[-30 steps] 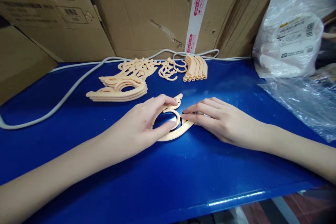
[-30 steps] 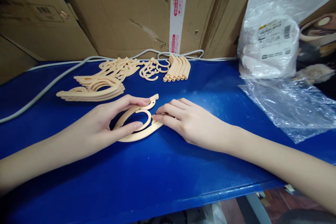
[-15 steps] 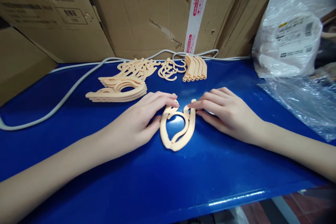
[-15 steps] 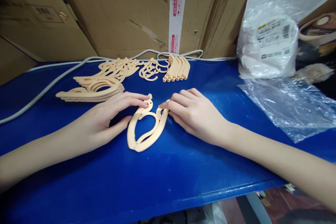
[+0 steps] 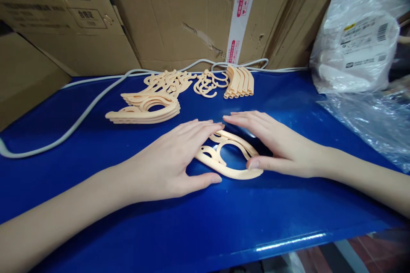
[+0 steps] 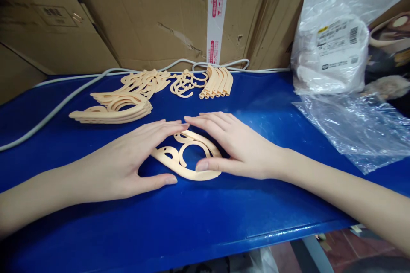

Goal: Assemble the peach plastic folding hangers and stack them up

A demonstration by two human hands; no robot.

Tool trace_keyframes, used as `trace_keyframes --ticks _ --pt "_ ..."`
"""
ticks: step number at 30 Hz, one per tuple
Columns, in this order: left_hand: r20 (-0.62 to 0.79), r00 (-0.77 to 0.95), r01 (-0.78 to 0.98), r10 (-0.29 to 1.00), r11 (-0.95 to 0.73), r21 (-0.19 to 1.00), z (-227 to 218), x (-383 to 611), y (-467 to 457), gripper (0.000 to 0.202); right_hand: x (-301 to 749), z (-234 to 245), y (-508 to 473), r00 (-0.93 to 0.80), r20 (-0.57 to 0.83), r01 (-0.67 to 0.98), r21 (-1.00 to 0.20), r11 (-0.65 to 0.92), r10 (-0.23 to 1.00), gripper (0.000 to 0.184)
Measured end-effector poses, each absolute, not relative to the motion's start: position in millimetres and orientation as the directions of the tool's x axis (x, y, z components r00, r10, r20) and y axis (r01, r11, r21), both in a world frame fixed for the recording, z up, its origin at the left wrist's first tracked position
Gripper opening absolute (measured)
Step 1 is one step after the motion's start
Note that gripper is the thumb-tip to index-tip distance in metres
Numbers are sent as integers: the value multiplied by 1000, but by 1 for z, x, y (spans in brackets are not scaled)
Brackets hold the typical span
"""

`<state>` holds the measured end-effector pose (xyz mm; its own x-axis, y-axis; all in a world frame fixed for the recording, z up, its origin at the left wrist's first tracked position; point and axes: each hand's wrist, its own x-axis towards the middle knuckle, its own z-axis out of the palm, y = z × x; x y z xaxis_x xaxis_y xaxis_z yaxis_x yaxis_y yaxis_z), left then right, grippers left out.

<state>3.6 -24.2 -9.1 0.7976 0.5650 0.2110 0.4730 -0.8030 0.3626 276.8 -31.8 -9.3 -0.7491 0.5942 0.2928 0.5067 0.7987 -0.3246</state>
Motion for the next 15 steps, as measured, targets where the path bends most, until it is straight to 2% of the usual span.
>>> trace_keyframes --ticks 4,7,9,11,13,15 --pt "209 812 496 545 -832 247 -5 5 -23 67 278 -4 -29 -652 327 583 -360 728 684 43" --pt "296 818 473 493 -870 142 -3 4 -21 67 277 1 -29 -604 295 632 -390 670 741 33" --pt "383 804 473 455 -880 51 -2 3 -20 65 276 5 -29 -557 233 647 -480 592 797 35" --pt "451 786 491 422 -870 -40 0 2 -19 65 275 7 -30 -508 130 622 -628 468 851 40" --pt "479 776 512 411 -854 -96 2 1 -20 67 275 9 -31 -478 17 561 -763 320 878 41" --pt "481 773 526 413 -841 -123 3 1 -21 71 275 10 -31 -462 -55 499 -841 208 885 40"
